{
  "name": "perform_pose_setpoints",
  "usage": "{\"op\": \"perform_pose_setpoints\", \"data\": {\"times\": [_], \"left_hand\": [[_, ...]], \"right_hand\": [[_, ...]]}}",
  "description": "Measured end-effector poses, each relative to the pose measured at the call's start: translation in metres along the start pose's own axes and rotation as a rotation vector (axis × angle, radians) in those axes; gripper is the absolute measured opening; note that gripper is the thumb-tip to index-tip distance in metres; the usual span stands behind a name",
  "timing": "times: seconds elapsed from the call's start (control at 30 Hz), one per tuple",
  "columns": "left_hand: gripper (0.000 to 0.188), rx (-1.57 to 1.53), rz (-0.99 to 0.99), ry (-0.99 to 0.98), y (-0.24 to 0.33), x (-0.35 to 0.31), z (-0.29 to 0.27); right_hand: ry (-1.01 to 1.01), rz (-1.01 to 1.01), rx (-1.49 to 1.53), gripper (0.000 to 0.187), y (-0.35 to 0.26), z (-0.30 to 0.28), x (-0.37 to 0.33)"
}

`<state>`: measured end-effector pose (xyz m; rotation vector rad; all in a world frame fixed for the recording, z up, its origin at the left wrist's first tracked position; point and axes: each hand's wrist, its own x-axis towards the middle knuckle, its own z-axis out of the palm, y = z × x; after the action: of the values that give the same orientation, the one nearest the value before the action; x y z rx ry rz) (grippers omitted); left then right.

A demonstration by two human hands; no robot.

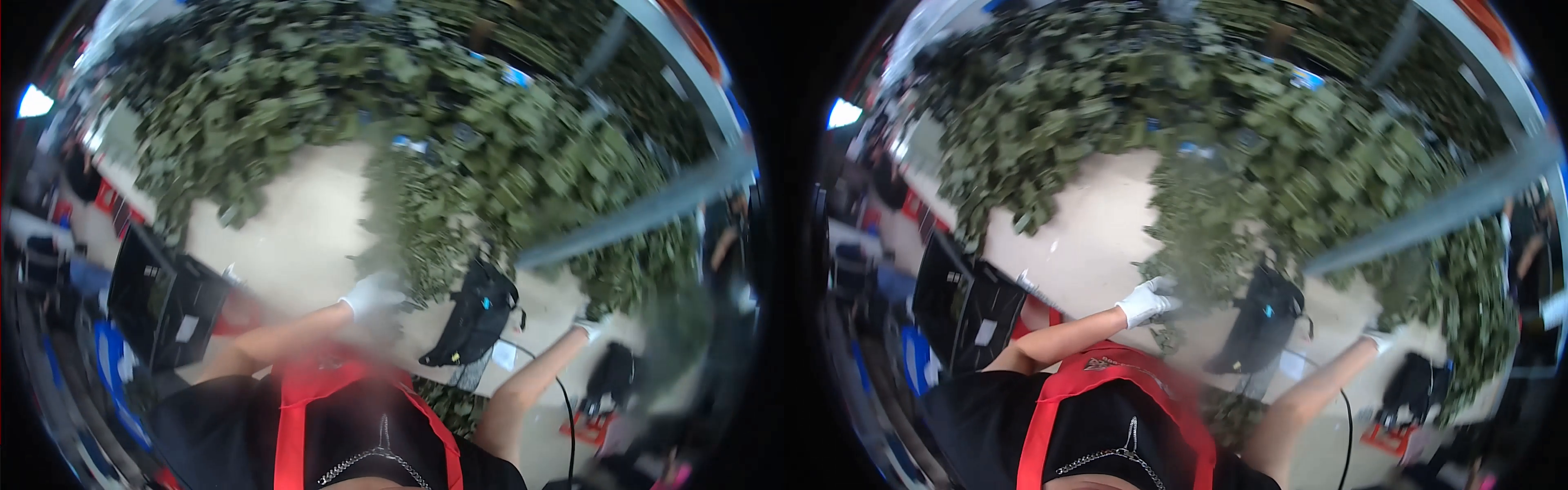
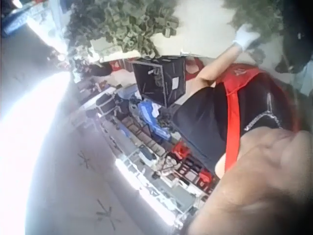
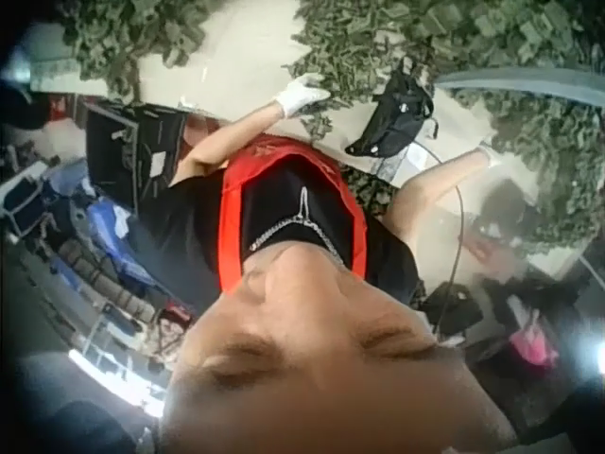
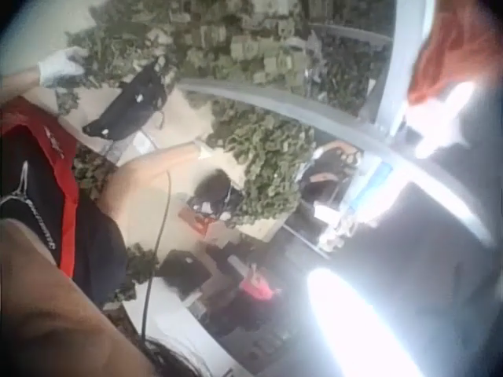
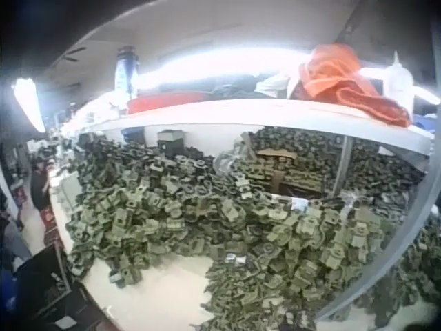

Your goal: The person assembles small green plastic toy tanks by hand, joining plastic parts together on a factory table.

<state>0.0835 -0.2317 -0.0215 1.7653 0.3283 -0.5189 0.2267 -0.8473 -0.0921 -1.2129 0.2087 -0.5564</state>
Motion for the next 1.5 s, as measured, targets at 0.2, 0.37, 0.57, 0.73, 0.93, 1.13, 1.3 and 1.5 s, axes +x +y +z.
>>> {"op": "perform_pose_setpoints", "data": {"times": [0.2, 0.37, 0.57, 0.73, 0.93, 1.13, 1.3, 1.5], "left_hand": [[0.071, 0.483, -0.059, 0.891, -0.009, 0.012, -0.151], [0.090, 0.360, -0.172, 1.201, 0.030, 0.077, -0.295], [0.111, -0.268, -0.065, 1.339, 0.017, 0.112, -0.336], [0.111, -1.679, 0.452, 0.842, -0.019, 0.099, -0.399], [0.047, -1.701, 0.308, 0.552, -0.015, 0.074, -0.407], [0.071, -0.572, 0.273, 0.130, -0.018, 0.002, -0.341], [0.095, 0.273, 0.370, -0.159, 0.032, -0.031, -0.300], [0.101, -0.251, 0.338, 0.809, -0.063, -0.050, -0.243]], "right_hand": [[0.199, 0.776, 0.187, 0.088, 0.030, 0.064, 0.084], [0.487, 0.288, -0.268, 0.055, 0.029, 0.073, 0.044], [0.544, -0.325, -0.639, 0.025, -0.070, 0.339, -0.177], [-0.046, -0.180, -1.086, 0.022, -0.062, 0.442, -0.272], [-0.612, -0.067, -0.561, 0.016, -0.056, 0.559, -0.354], [-0.961, -0.390, -0.838, 0.043, -0.076, 0.640, -0.365], [-1.669, -0.001, -1.077, 0.085, -0.059, 0.640, -0.374], [-0.609, 0.840, -0.457, 0.054, 0.032, 0.505, -0.402]]}}
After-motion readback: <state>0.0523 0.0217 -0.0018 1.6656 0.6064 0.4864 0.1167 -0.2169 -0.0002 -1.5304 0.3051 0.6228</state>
